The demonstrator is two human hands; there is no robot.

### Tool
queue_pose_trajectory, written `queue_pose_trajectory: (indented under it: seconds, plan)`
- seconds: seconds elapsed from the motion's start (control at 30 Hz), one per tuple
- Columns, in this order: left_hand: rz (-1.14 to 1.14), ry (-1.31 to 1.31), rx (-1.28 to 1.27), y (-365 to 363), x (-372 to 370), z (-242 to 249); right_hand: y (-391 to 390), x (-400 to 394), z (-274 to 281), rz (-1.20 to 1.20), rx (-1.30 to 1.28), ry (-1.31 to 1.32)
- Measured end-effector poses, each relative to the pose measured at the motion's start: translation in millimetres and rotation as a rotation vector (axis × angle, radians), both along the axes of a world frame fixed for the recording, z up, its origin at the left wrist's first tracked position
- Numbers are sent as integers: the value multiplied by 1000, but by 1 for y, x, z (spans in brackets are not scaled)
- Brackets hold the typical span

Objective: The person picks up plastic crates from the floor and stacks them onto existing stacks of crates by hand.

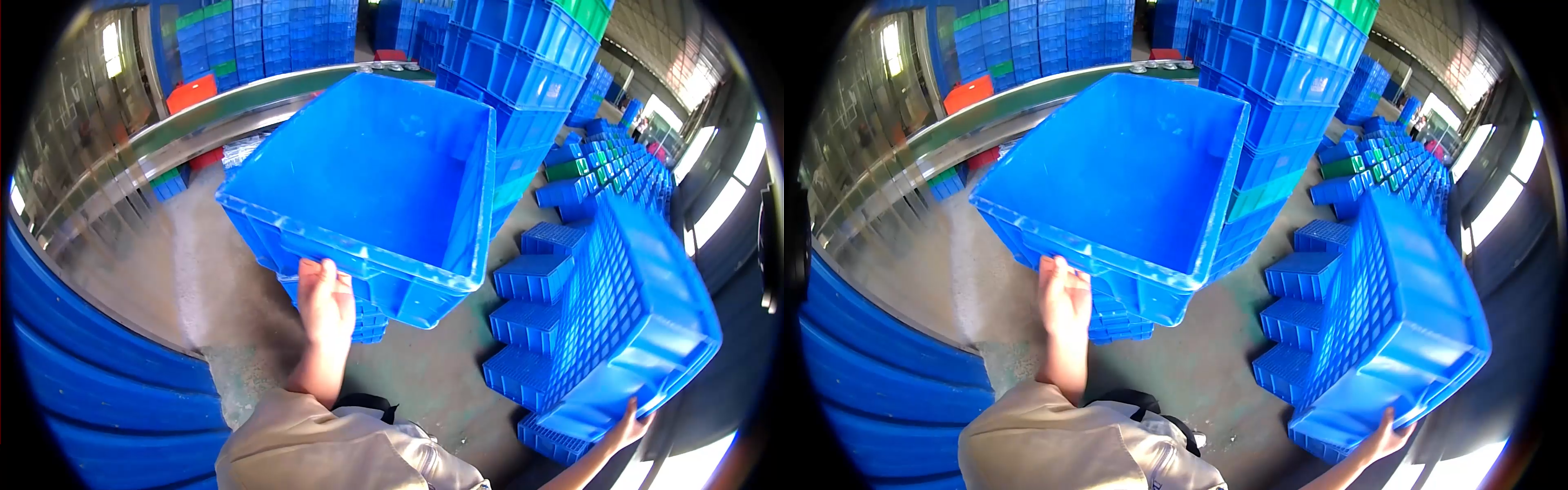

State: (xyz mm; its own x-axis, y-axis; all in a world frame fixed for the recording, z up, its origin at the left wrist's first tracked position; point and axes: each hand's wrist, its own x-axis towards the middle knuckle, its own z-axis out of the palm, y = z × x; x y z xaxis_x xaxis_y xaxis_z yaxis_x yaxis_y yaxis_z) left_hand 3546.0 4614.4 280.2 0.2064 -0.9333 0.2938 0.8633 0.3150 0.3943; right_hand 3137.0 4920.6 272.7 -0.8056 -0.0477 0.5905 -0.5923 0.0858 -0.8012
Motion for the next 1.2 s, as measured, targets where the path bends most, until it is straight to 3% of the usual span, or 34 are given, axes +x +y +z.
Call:
queue_pose_trajectory:
  seconds: [0.23,0.4,0.43,0.47,0.63,0.8,1.2]
  plan:
    - [281,118,-49,-26,-23,-9,-124,43,152,282,-6,499]
    - [340,121,-70,-62,-25,-15,-236,216,216,390,247,905]
    - [422,72,-60,-69,-23,-15,-258,239,223,383,256,1144]
    - [460,-53,-51,-79,-15,-19,-276,256,231,429,300,1210]
    - [394,-165,-198,-135,-6,-41,-357,324,235,523,294,1258]
    - [333,-341,-187,-138,8,-44,-418,366,238,601,241,1305]
    - [61,-401,-243,-151,32,-56,-463,362,228,679,311,1311]
